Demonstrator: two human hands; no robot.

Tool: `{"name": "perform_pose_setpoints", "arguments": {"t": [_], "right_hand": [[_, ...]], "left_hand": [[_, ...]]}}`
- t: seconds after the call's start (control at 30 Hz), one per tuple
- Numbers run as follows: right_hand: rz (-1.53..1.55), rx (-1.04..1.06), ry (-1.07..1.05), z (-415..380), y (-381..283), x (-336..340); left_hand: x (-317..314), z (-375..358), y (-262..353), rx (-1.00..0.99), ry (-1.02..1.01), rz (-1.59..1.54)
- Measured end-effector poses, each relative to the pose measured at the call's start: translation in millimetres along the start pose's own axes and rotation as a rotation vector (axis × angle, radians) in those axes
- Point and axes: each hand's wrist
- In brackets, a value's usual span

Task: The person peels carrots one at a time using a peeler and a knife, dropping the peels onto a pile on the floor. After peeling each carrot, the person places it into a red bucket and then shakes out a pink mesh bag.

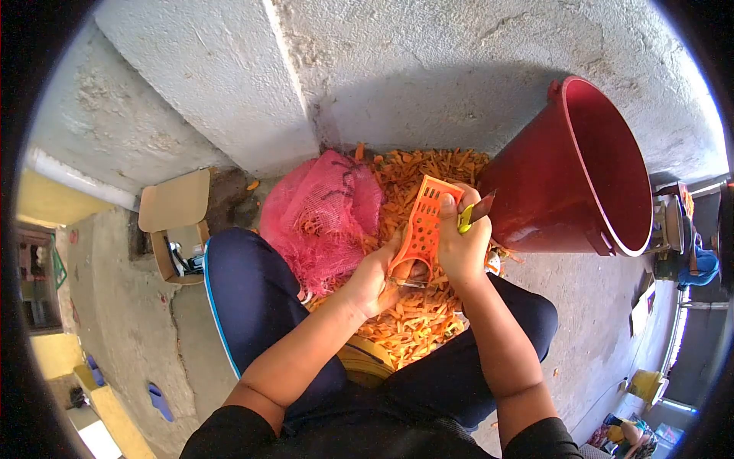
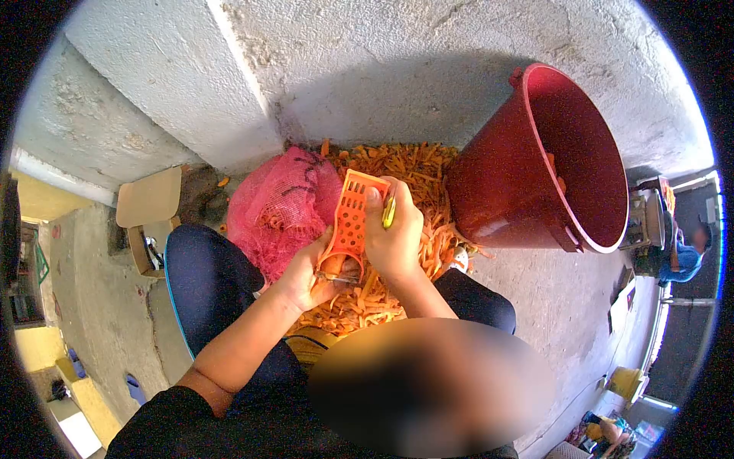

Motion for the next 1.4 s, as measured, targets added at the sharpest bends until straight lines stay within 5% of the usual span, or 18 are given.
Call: {"name": "perform_pose_setpoints", "arguments": {"t": [0.17,0.27,0.3,0.4,0.43,0.67,0.9,1.07,1.27,1.4], "right_hand": [[-0.105,0.051,0.073,4,1,2],[-0.076,0.099,0.317,36,25,21],[-0.172,0.179,0.369,46,28,33],[0.042,-0.034,0.51,60,30,52],[0.024,0.009,0.473,60,27,49],[0.045,0.051,0.172,32,11,21],[0.097,0.022,0.049,4,8,0],[-0.006,0.035,0.089,0,10,-6],[-0.157,0.0,0.123,-1,5,-7],[-0.189,0.101,0.222,7,10,-2]], "left_hand": [[-12,2,0,-0.026,0.116,0.021],[3,-4,-7,0.023,-0.188,-0.002],[-4,-10,-10,0.045,-0.074,0.149],[-4,-8,-5,0.003,0.005,0.179],[3,-5,0,-0.06,-0.169,0.168],[9,0,0,-0.104,0.132,0.593],[9,4,3,-0.026,-0.068,0.036],[9,1,1,0.008,-0.155,-0.116],[-11,2,6,0.018,0.282,0.028],[1,0,7,0.022,0.035,0.139]]}}
Point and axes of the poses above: each hand's wrist, its own z-axis towards the middle knuckle, its own x-axis out of the back of the hand, y = z × x, and after that the axes turned 9 degrees about z, right-handed
